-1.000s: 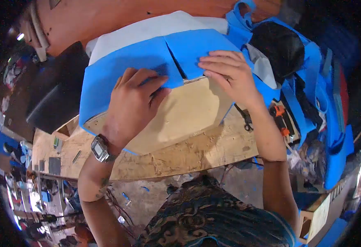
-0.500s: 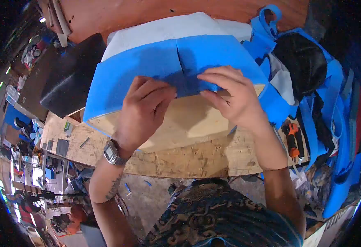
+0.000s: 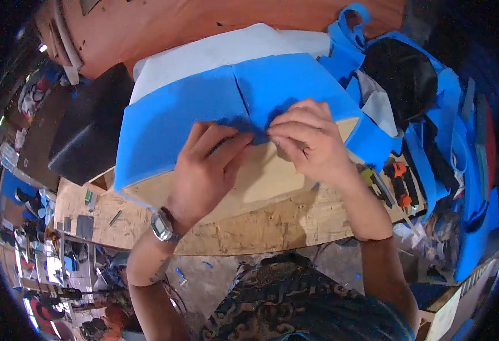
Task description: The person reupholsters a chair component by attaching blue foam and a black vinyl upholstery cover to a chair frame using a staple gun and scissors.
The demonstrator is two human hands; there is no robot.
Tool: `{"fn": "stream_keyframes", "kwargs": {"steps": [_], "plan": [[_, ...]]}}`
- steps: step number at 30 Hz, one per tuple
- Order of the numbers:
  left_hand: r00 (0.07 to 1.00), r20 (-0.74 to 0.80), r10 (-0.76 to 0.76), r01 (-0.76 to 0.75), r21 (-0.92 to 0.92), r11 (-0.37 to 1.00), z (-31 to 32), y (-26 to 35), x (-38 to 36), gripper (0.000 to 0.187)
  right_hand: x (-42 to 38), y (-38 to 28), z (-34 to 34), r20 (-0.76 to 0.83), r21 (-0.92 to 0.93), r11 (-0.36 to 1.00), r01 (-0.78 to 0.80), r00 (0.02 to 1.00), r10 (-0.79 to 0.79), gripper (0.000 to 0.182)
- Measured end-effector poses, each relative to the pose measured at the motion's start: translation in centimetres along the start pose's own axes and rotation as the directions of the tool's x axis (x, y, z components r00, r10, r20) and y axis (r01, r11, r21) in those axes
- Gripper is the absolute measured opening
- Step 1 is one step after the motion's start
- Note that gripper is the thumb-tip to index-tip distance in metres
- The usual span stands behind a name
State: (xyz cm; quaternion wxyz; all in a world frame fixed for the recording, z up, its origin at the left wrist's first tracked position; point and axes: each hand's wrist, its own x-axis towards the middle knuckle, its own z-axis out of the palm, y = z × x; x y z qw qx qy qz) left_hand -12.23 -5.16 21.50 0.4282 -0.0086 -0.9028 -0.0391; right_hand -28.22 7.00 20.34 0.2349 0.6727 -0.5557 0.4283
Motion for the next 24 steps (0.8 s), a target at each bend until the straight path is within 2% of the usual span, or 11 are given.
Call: {"fn": "stream_keyframes", "kwargs": {"steps": [7,11,13,14,16,18,19,20,21,22,24], "plan": [[0.999,-0.002,0.053,-0.052,0.138,0.989,1.3,0.8,0.0,0.028,-0.7,-0.1,-0.3,0.009,-0.046,0.999,0.008,1.000,-0.007,0.023],[0.998,0.054,0.038,-0.047,0.162,0.986,1.3,1.0,0.0,0.030,-2.0,-0.6,-3.4,0.009,0.142,0.984,-0.105,0.994,0.105,0.032],[0.997,0.081,0.020,-0.035,0.183,0.983,1.0,1.2,0.0,0.031,-5.2,1.6,-7.2,-0.171,-0.057,0.985,-0.164,0.973,0.152,0.033],[0.996,0.081,0.024,-0.039,0.189,0.981,1.0,1.2,0.0,0.031,-6.8,2.9,-9.1,-0.318,-0.119,0.962,-0.245,0.927,0.197,0.032],[0.997,0.075,0.022,-0.037,0.209,0.977,1.2,1.2,-0.1,0.032,-12.1,7.0,-12.7,-0.527,-0.015,0.811,-0.584,0.694,0.490,0.034],[0.998,0.055,-0.005,-0.006,0.199,0.980,1.3,1.3,-0.2,0.032,-18.2,11.9,-15.4,-0.528,0.019,0.592,-0.806,0.495,0.690,0.045],[0.999,0.043,-0.019,0.010,0.194,0.981,1.4,1.4,-0.2,0.033,-22.4,14.7,-16.4,-0.481,-0.112,0.429,-0.896,0.427,0.766,0.050],[0.999,0.039,-0.030,0.022,0.186,0.982,1.4,1.4,-0.2,0.032,-27.9,17.2,-16.8,-0.383,-0.386,0.194,-0.902,0.347,0.856,0.056],[0.998,0.035,-0.043,0.036,0.176,0.984,1.4,1.4,-0.3,0.032,-33.0,19.1,-17.0,-0.286,-0.676,-0.025,-0.737,0.230,0.930,0.063],[0.998,0.030,-0.054,0.048,0.167,0.985,1.4,1.4,-0.3,0.032,-37.7,20.1,-17.1,-0.198,-0.826,-0.085,-0.558,0.145,0.970,0.069],[0.998,0.031,-0.050,0.043,0.192,0.980,1.5,1.4,-0.4,0.032,-47.5,23.3,-17.6,-0.070,-0.865,0.114,-0.489,0.342,0.937,0.071]]}}
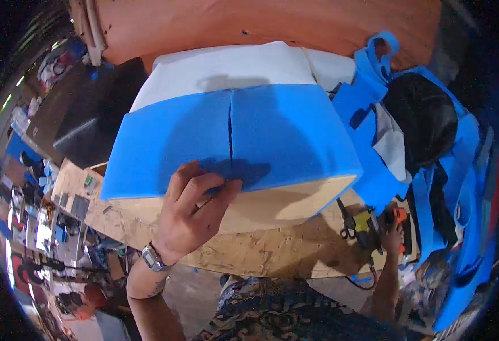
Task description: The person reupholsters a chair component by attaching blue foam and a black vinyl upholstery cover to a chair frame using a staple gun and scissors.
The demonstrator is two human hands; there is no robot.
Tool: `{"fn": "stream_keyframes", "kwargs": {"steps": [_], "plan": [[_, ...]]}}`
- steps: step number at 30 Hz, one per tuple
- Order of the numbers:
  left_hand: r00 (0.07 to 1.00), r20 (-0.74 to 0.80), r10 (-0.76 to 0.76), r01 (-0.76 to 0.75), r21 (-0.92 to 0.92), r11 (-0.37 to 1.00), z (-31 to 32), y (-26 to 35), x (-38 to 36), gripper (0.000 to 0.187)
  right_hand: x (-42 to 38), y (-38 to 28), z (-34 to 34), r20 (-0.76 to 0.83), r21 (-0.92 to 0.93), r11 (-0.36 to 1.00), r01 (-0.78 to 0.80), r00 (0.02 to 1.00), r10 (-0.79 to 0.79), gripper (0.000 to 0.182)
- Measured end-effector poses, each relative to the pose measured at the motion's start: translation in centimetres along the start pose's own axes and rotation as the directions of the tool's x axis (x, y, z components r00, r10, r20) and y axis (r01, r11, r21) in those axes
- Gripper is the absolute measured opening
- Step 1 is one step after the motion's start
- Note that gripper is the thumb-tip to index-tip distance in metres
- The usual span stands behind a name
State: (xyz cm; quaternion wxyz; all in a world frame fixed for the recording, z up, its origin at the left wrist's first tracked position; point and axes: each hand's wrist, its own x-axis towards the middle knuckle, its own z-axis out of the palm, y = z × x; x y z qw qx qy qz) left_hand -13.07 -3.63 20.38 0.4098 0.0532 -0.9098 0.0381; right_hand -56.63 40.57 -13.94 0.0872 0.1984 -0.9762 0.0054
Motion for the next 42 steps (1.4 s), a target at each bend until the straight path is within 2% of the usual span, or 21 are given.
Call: {"fn": "stream_keyframes", "kwargs": {"steps": [3,6,7,9,11,12,13,14,15,21,23,25,28,29,32,33,34,35,37,40,42], "plan": [[0.999,-0.021,-0.025,0.027,0.064,0.998,0.1,0.9,-0.2,0.032,0.1,-3.8,-5.8,0.150,-0.096,0.974,-0.205,0.964,0.218,0.066],[0.996,-0.062,-0.060,0.066,0.117,0.991,0.8,1.6,-0.4,0.032,1.0,-2.6,-6.0,0.019,0.055,0.993,-0.103,0.995,0.102,0.064],[0.995,-0.075,-0.062,0.070,0.111,0.991,1.1,1.5,-0.6,0.033,1.6,-1.1,-4.0,0.029,0.476,0.870,-0.130,0.991,0.132,0.061],[0.987,-0.126,-0.099,0.102,0.017,0.995,1.7,1.3,-1.3,0.032,-0.1,-3.5,-10.2,-0.070,0.519,0.855,-0.001,0.997,0.044,0.054],[0.997,-0.067,-0.028,0.035,0.099,0.994,1.8,0.2,-2.2,0.027,-0.1,2.0,-2.1,-0.005,0.324,0.930,-0.175,0.982,0.187,0.061],[0.999,-0.037,-0.024,0.029,0.131,0.991,1.6,0.1,-2.3,0.021,-0.9,-0.5,-7.0,0.163,0.390,0.885,-0.254,0.965,0.206,0.072],[0.999,-0.011,0.049,-0.045,0.247,0.968,1.6,-0.1,-2.0,0.016,-0.9,-1.5,-9.7,0.229,0.431,0.872,-0.233,0.963,0.144,0.081],[0.999,0.003,0.046,-0.045,0.226,0.973,1.6,0.6,-1.4,0.017,0.2,2.1,-3.3,0.246,0.360,0.898,-0.253,0.954,0.170,0.085],[0.999,0.018,0.041,-0.044,0.233,0.972,1.7,0.8,-1.3,0.018,0.1,0.4,-6.3,0.314,0.274,0.905,-0.326,0.920,0.236,0.086],[0.997,-0.072,-0.019,0.027,0.120,0.992,2.2,0.3,-2.1,0.021,0.4,0.8,-6.1,0.307,0.310,0.906,-0.289,0.932,0.192,0.088],[0.996,-0.086,-0.017,0.028,0.129,0.991,2.1,0.1,-2.3,0.022,0.9,0.1,-7.9,0.476,0.348,0.823,-0.448,0.841,0.257,0.087],[0.998,-0.064,0.026,-0.011,0.226,0.974,2.0,-0.1,-2.1,0.025,0.6,-0.9,-8.4,0.416,0.312,0.861,-0.402,0.872,0.256,0.082],[0.998,-0.036,0.053,-0.043,0.238,0.970,1.8,0.3,-1.7,0.016,-0.2,-3.7,-8.1,0.006,0.058,0.998,-0.031,1.000,0.030,0.068],[0.998,-0.058,0.032,-0.016,0.258,0.966,1.9,0.6,-1.5,0.016,-2.3,-7.8,-11.6,-0.031,0.300,0.943,0.140,0.990,-0.137,0.072],[0.993,-0.121,-0.005,0.014,0.070,0.997,1.8,0.9,-1.2,0.022,-7.2,-11.7,-6.5,0.046,0.108,0.933,0.344,0.935,-0.351,0.084],[0.994,-0.107,-0.013,0.018,0.042,0.999,1.5,0.9,-1.0,0.023,-6.8,-13.5,-9.4,0.224,0.350,0.920,0.174,0.939,-0.263,0.085],[0.996,-0.088,-0.029,0.030,0.015,0.999,0.9,0.9,-0.8,0.025,-6.4,-14.3,-9.7,0.235,0.300,0.941,0.159,0.944,-0.234,0.079],[0.997,-0.037,-0.067,0.066,-0.046,0.997,0.0,0.9,-0.4,0.025,-6.0,-11.4,-3.8,-0.042,0.282,0.921,0.270,0.962,-0.269,0.079],[0.989,0.074,-0.126,0.137,-0.179,0.974,-2.1,0.1,0.1,0.024,-5.3,-11.2,-2.4,-0.094,0.221,0.921,0.320,0.947,-0.306,0.078],[0.948,0.308,-0.076,0.191,-0.364,0.911,-4.9,-1.2,1.5,0.024,-4.8,-11.4,-3.2,0.258,0.221,0.972,0.081,0.956,-0.138,0.081],[0.842,0.537,0.049,0.225,-0.433,0.873,-6.2,-3.5,3.3,0.029,-4.3,-12.6,-4.5,0.425,0.115,0.989,-0.099,0.904,0.041,0.086]]}}
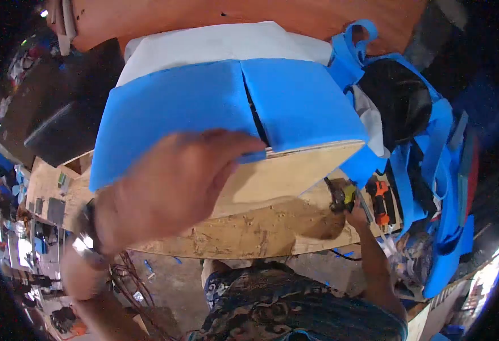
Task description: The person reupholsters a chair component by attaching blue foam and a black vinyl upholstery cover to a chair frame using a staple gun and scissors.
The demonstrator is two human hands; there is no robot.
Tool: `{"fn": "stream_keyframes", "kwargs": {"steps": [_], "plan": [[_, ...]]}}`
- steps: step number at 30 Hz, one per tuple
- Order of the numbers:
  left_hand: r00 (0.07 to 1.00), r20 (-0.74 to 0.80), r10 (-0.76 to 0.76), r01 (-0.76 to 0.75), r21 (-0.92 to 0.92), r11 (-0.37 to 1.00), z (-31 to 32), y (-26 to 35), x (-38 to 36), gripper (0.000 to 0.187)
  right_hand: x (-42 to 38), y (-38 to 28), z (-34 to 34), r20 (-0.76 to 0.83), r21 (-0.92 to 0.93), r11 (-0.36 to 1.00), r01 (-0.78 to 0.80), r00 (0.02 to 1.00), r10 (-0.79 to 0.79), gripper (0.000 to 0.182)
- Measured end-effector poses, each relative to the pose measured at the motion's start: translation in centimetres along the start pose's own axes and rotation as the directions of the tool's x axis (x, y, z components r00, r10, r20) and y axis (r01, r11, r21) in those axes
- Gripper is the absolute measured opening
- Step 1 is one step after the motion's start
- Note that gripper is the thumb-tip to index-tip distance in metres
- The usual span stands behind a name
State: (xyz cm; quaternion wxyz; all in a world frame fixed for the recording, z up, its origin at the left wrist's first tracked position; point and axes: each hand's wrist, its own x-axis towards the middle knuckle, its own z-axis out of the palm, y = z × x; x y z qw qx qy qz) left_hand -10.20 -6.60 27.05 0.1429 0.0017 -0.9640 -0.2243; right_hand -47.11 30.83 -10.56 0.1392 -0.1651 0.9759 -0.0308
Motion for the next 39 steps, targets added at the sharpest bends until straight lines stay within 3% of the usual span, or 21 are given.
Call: {"fn": "stream_keyframes", "kwargs": {"steps": [1,3,5,7,8,10,13,14,17,19,20,23,25,27,30,33,39], "plan": [[0.990,0.011,0.142,-0.142,0.057,0.988,-0.5,-1.4,0.9,0.029,-0.2,-0.5,-0.3,0.055,-0.018,0.994,-0.110,0.992,0.111,0.089],[0.961,0.185,0.207,-0.203,-0.043,0.978,-2.4,-2.7,3.3,0.033,-0.6,0.1,-1.2,-0.310,0.172,0.957,0.234,0.935,-0.173,0.083],[0.899,0.320,0.299,-0.283,-0.095,0.954,-3.0,-3.4,5.0,0.036,-2.8,2.5,-1.9,-0.418,0.119,0.957,0.266,0.887,-0.195,0.063],[0.824,0.395,0.407,-0.407,-0.087,0.909,-3.3,-4.1,6.8,0.041,-9.6,-1.8,-8.5,-0.339,0.355,0.935,0.011,0.933,0.118,0.041],[0.789,0.443,0.426,-0.451,-0.053,0.891,-3.5,-4.1,7.6,0.043,-13.0,-3.6,-11.2,-0.413,0.566,0.805,0.181,0.907,0.086,0.042],[0.714,0.530,0.458,-0.540,0.000,0.842,-3.2,-4.4,8.8,0.048,-19.0,-5.9,-15.1,-0.470,0.619,0.754,0.219,0.872,0.133,0.039],[0.530,0.550,0.646,-0.762,-0.027,0.647,-2.9,-5.5,10.9,0.046,-27.8,-10.8,-20.0,-0.486,0.714,0.644,0.275,0.857,0.173,0.035],[0.500,0.549,0.670,-0.778,-0.054,0.626,-3.1,-5.5,11.4,0.044,-30.1,-13.1,-21.8,-0.463,0.831,0.422,0.362,0.871,0.165,0.035],[0.406,0.499,0.766,-0.828,-0.155,0.539,-3.0,-5.8,12.8,0.038,-35.0,-17.3,-24.9,-0.398,0.892,0.249,0.377,0.916,0.038,0.039],[0.330,0.390,0.860,-0.862,-0.246,0.442,-1.7,-6.9,13.8,0.035,-37.0,-20.8,-26.7,-0.359,0.882,0.302,0.360,0.931,-0.062,0.039],[0.312,0.406,0.859,-0.849,-0.287,0.444,-1.4,-7.1,14.1,0.036,-37.7,-22.6,-27.5,-0.339,0.875,0.325,0.359,0.933,-0.117,0.040],[0.275,0.465,0.842,-0.816,-0.349,0.460,-1.6,-6.6,15.3,0.038,-39.1,-27.3,-29.0,-0.260,0.823,0.518,0.233,0.965,-0.022,0.040],[0.283,0.498,0.820,-0.802,-0.346,0.487,-1.7,-6.1,15.0,0.038,-39.4,-27.5,-28.3,-0.237,0.848,0.485,0.212,0.971,-0.009,0.043],[0.193,0.514,0.836,-0.873,-0.299,0.386,-1.7,-5.6,15.1,0.038,-39.8,-28.2,-27.4,-0.240,0.877,0.431,0.211,0.971,0.014,0.040],[0.102,0.516,0.850,-0.909,-0.299,0.290,-1.8,-5.0,16.0,0.037,-40.1,-28.4,-27.8,-0.175,0.800,0.586,0.127,0.984,0.025,0.035],[0.072,0.501,0.862,-0.892,-0.355,0.281,-1.5,-5.2,16.5,0.034,-40.5,-30.1,-28.1,-0.221,0.877,0.464,0.125,0.962,0.158,0.032],[0.071,0.443,0.894,-0.829,-0.472,0.300,-0.4,-6.0,16.9,0.028,-39.4,-30.6,-27.8,-0.226,0.891,0.423,0.167,0.970,0.093,0.033]]}}
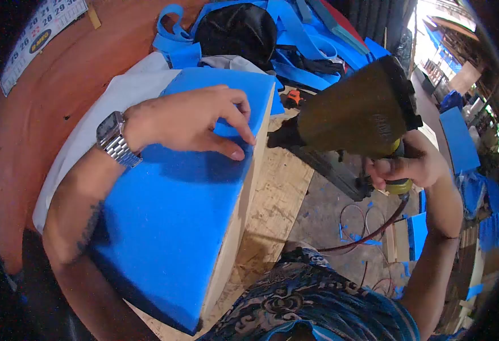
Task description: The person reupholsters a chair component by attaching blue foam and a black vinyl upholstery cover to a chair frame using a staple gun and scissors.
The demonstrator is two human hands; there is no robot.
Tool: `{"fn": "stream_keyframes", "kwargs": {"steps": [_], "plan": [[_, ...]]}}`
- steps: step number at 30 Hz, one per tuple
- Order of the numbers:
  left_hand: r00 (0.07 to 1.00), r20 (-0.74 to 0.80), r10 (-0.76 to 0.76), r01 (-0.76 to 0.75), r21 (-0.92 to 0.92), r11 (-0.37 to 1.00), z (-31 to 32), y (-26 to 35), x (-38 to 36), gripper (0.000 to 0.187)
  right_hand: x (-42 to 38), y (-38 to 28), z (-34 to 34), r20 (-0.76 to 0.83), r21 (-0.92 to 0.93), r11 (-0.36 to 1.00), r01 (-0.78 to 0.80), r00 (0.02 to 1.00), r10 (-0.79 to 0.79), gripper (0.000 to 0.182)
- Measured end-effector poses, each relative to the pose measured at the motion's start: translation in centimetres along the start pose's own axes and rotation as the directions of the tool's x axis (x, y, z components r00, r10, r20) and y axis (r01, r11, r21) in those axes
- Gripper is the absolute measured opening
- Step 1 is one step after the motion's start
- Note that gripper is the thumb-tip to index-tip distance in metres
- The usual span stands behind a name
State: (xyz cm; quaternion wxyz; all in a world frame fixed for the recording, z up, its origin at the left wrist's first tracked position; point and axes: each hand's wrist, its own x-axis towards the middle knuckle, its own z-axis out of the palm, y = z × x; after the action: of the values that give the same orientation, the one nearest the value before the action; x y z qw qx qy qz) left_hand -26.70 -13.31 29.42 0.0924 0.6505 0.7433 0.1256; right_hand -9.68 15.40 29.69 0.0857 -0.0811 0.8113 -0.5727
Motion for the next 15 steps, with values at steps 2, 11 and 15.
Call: {"fn": "stream_keyframes", "kwargs": {"steps": [2,11,15], "plan": [[0.999,-0.032,0.004,-0.005,-0.043,0.999,0.3,-0.2,0.0,0.026,1.2,-2.0,0.6,0.113,-0.106,0.994,-0.011,0.993,0.023,0.031],[0.959,-0.237,0.154,-0.184,-0.111,0.977,1.1,-1.7,-0.4,0.020,4.5,-4.9,2.0,0.240,-0.279,0.958,0.067,0.971,0.002,0.020],[0.975,-0.170,0.144,-0.153,-0.040,0.987,0.9,-1.7,-0.3,0.020,6.0,-6.4,1.9,0.382,-0.341,0.940,-0.022,0.910,0.160,0.025]]}}
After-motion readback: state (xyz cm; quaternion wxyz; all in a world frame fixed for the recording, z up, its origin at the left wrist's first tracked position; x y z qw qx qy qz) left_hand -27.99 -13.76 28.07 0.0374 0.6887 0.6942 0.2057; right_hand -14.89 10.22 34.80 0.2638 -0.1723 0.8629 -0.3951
